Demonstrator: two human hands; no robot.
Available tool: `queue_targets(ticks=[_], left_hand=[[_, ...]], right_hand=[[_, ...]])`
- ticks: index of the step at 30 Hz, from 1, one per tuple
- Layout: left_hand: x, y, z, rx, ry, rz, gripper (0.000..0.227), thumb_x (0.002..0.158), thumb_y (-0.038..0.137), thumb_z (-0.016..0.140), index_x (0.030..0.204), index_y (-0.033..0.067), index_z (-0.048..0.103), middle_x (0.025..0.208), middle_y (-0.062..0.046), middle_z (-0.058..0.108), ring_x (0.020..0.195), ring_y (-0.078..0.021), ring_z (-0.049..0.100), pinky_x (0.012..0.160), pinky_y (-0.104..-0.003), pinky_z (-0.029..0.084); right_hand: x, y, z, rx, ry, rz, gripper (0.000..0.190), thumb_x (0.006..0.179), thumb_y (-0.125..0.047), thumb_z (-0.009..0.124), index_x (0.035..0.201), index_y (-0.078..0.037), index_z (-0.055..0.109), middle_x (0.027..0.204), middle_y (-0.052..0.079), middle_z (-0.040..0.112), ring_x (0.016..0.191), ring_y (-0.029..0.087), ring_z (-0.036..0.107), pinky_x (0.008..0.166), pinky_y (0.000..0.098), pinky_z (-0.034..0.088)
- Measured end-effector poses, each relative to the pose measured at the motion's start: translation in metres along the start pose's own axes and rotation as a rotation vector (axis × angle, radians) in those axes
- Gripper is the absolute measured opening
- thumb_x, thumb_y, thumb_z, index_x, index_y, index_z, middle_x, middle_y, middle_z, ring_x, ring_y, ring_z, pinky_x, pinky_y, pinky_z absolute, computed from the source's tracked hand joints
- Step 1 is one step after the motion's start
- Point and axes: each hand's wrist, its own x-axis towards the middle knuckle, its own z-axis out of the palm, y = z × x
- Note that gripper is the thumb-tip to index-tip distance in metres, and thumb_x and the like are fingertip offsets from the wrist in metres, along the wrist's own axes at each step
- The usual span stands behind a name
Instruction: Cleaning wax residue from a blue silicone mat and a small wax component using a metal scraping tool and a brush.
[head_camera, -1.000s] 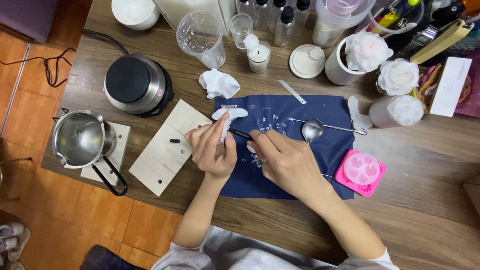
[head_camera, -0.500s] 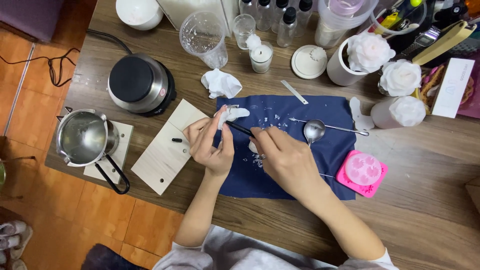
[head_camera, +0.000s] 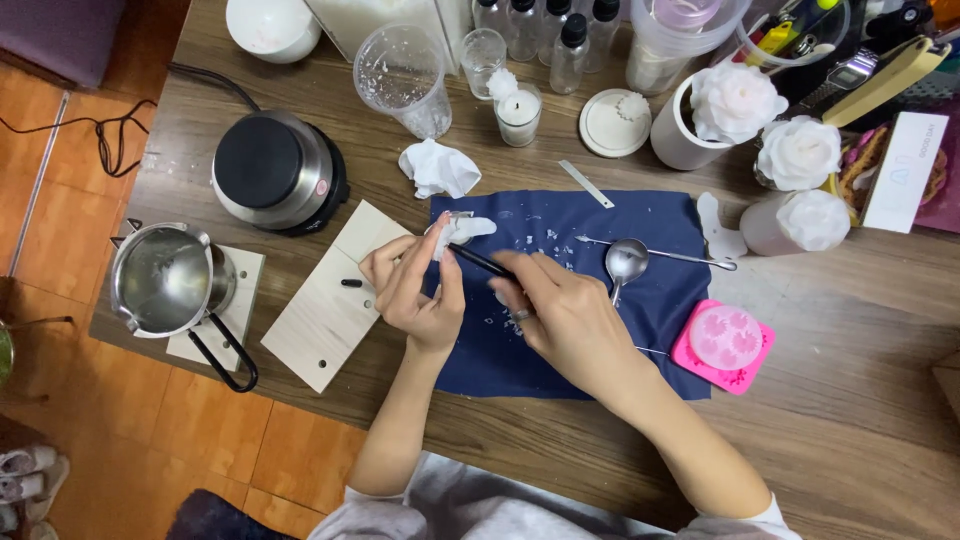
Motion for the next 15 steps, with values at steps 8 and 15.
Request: queue_targets(ticks=[8, 15], left_hand=[[-0.002, 0.001, -0.001, 0.025, -0.02, 0.005, 0.017, 0.081, 0.001, 0.063, 0.097, 0.0023, 0.07, 0.091, -0.005, 0.074, 0.075, -0.0161, 0.06, 0.075, -0.031, 0.03], [-0.003, 0.001, 0.0, 0.024, -0.027, 0.012, 0.017, 0.082, 0.003, 0.062, 0.097, 0.0035, 0.071, 0.089, -0.003, 0.074, 0.075, -0.0149, 0.06, 0.077, -0.031, 0.029]], right_hand=[[-0.012, 0.007, 0.015, -0.271, 0.072, -0.1, 0.004, 0.088, -0.007, 0.058, 0.085, -0.007, 0.061, 0.054, -0.001, 0.044, 0.037, 0.009, 0.047, 0.036, 0.0159, 0.04], [-0.009, 0.005, 0.011, -0.168, 0.006, -0.039, 0.012, 0.087, -0.003, 0.055, 0.077, -0.007, 0.059, 0.049, -0.003, 0.041, 0.033, 0.009, 0.042, 0.033, 0.0164, 0.037]])
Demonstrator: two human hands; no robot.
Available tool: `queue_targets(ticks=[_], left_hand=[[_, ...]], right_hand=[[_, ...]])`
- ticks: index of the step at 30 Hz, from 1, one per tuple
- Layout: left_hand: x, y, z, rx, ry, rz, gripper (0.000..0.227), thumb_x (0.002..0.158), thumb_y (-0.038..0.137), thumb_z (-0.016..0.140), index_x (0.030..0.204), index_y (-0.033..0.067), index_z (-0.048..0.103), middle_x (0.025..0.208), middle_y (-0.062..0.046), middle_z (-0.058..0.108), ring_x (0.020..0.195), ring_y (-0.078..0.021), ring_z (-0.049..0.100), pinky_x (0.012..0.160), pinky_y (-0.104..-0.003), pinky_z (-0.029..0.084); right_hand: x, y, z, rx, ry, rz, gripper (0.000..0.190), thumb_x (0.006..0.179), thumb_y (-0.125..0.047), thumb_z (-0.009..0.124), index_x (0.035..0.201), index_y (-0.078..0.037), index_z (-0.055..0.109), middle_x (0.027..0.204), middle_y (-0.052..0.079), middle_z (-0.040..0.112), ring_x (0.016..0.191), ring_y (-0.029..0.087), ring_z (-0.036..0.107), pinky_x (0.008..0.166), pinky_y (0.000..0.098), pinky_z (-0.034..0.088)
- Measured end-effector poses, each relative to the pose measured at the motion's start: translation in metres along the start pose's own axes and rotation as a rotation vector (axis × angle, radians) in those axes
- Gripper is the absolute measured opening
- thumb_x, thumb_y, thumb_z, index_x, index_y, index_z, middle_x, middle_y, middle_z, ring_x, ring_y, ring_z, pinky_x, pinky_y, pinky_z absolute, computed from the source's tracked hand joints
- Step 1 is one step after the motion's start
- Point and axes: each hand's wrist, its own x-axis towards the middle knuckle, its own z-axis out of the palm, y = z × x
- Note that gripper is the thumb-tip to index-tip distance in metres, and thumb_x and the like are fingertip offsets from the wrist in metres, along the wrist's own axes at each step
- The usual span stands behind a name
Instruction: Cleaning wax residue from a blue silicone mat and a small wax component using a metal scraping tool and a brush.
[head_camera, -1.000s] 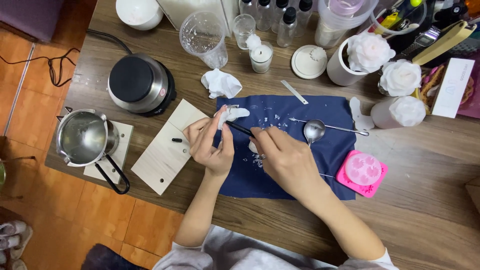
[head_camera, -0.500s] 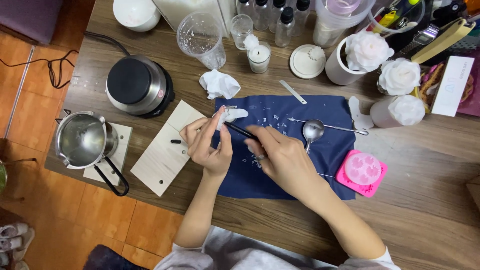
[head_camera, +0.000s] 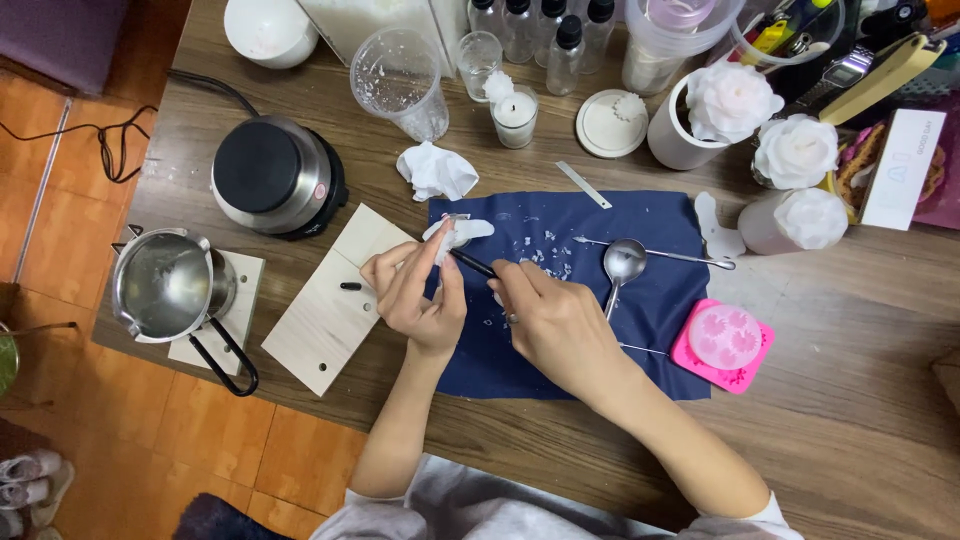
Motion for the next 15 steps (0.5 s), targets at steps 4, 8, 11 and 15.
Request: queue_targets(ticks=[4, 8, 11, 15], left_hand=[[0.002, -0.003, -0.001, -0.003, 0.004, 0.028, 0.017, 0.08, 0.002, 0.063, 0.095, 0.0031, 0.071, 0.088, -0.004, 0.074, 0.075, -0.0161, 0.06, 0.076, -0.032, 0.029], [-0.001, -0.005, -0.004, 0.009, 0.04, 0.042, 0.016, 0.08, 0.003, 0.063, 0.094, 0.0032, 0.069, 0.086, -0.004, 0.074, 0.074, -0.0154, 0.059, 0.077, -0.033, 0.029], [-0.004, -0.007, -0.005, -0.002, 0.046, 0.049, 0.013, 0.08, 0.002, 0.063, 0.092, 0.0036, 0.068, 0.086, -0.005, 0.074, 0.074, -0.015, 0.059, 0.077, -0.033, 0.028], [-0.003, -0.004, -0.003, -0.03, 0.041, 0.047, 0.012, 0.081, 0.0, 0.063, 0.092, 0.0035, 0.066, 0.087, -0.006, 0.074, 0.073, -0.0139, 0.059, 0.076, -0.031, 0.026]], right_hand=[[0.003, 0.003, -0.002, 0.127, -0.051, 0.039, 0.008, 0.085, 0.0, 0.057, 0.079, -0.004, 0.061, 0.046, -0.001, 0.044, 0.032, 0.012, 0.044, 0.032, 0.0202, 0.038], [0.004, -0.002, -0.003, 0.136, 0.001, 0.061, 0.014, 0.082, -0.007, 0.067, 0.095, -0.003, 0.063, 0.058, 0.007, 0.057, 0.044, 0.02, 0.06, 0.039, 0.0238, 0.048], [-0.001, 0.0, 0.005, -0.028, 0.09, -0.018, 0.012, 0.081, -0.008, 0.068, 0.092, -0.007, 0.064, 0.058, 0.002, 0.052, 0.043, 0.015, 0.055, 0.039, 0.0197, 0.046], [-0.006, 0.003, 0.015, -0.177, 0.182, -0.065, 0.003, 0.084, -0.01, 0.066, 0.086, -0.01, 0.064, 0.054, -0.003, 0.044, 0.04, 0.01, 0.046, 0.036, 0.0152, 0.04]])
